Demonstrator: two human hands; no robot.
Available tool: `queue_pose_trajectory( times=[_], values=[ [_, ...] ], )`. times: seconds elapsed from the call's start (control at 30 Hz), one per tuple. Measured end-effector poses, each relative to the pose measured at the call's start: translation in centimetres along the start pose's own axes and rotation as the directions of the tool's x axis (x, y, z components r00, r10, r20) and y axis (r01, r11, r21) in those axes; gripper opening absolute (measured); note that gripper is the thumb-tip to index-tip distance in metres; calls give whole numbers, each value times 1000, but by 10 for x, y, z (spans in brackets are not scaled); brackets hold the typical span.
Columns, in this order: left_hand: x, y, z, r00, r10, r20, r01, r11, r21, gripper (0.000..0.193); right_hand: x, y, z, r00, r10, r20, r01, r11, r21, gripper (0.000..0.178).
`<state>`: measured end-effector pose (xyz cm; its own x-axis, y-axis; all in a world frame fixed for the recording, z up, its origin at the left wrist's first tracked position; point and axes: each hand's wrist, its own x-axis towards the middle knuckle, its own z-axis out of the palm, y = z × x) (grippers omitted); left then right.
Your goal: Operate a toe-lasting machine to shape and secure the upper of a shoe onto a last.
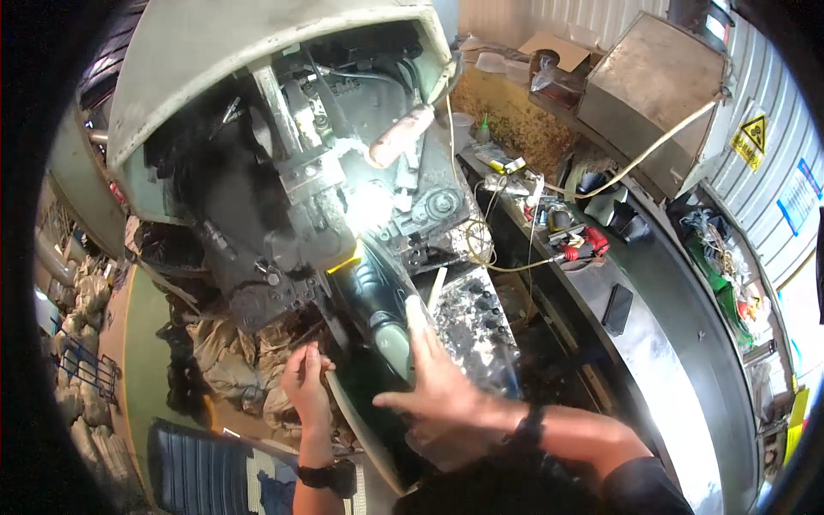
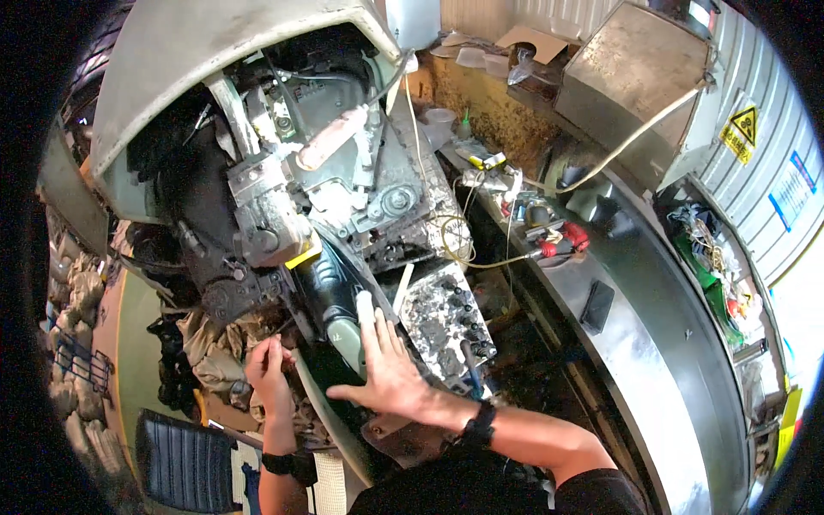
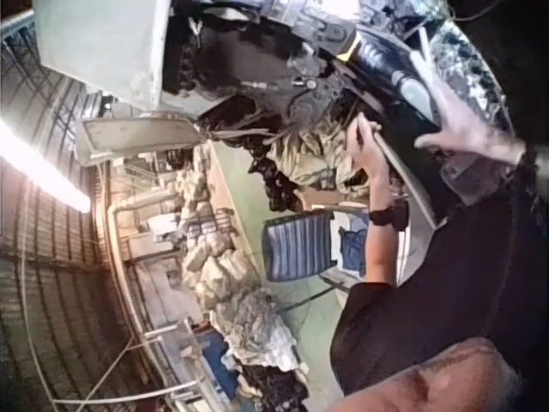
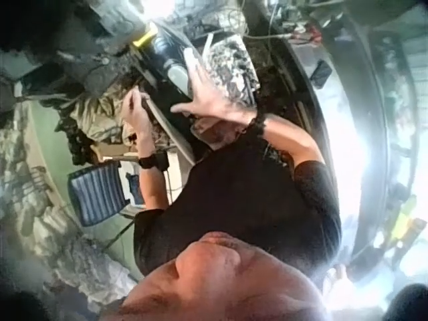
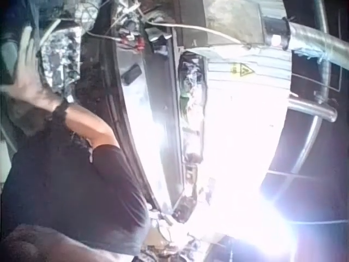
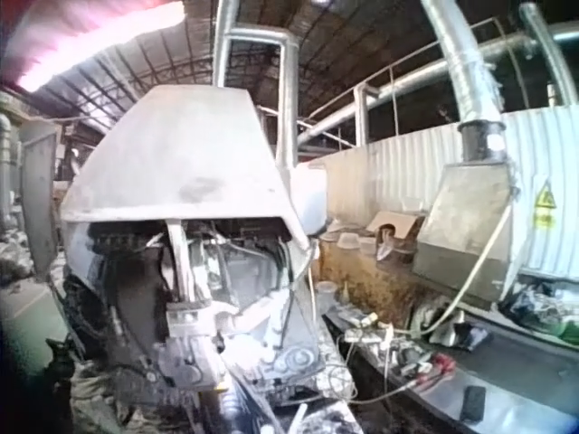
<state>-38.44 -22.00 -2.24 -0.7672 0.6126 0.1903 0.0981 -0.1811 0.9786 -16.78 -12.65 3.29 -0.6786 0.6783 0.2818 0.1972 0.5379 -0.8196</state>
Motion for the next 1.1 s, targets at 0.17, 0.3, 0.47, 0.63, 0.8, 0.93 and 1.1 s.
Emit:
queue_pose_trajectory(
  times=[0.17, 0.3, 0.47, 0.63, 0.8, 0.93, 1.1],
  values=[
    [-1, -5, 7, 997, -41, 70, 45, 997, -56, 19, -3, 6, 23, 991, 43, -129, -58, 992, -113, 111],
    [-17, -10, 0, 993, -108, 50, 112, 990, -82, 18, -2, 6, 24, 988, -11, -157, -2, 997, -81, 109],
    [-26, 7, 11, 981, -186, 55, 191, 975, -111, 19, 3, 13, 24, 967, -133, -217, 127, 991, -40, 106],
    [-11, 30, 32, 998, -56, 42, 66, 953, -297, 33, -1, -8, -51, 920, 345, 187, -387, 719, 577, 107],
    [-36, 103, 65, 918, -141, 370, 322, 809, -491, 49, -111, -35, -112, 967, -111, 230, 95, 992, 82, 110],
    [-87, 113, 111, 915, 97, 392, 177, 776, -606, 63, -193, 5, -113, 945, -292, 150, 310, 944, -110, 117],
    [-126, 109, 169, 865, 58, 498, 247, 816, -523, 57, -249, 24, -137, 977, -211, 36, 214, 964, -159, 116]
  ],
)
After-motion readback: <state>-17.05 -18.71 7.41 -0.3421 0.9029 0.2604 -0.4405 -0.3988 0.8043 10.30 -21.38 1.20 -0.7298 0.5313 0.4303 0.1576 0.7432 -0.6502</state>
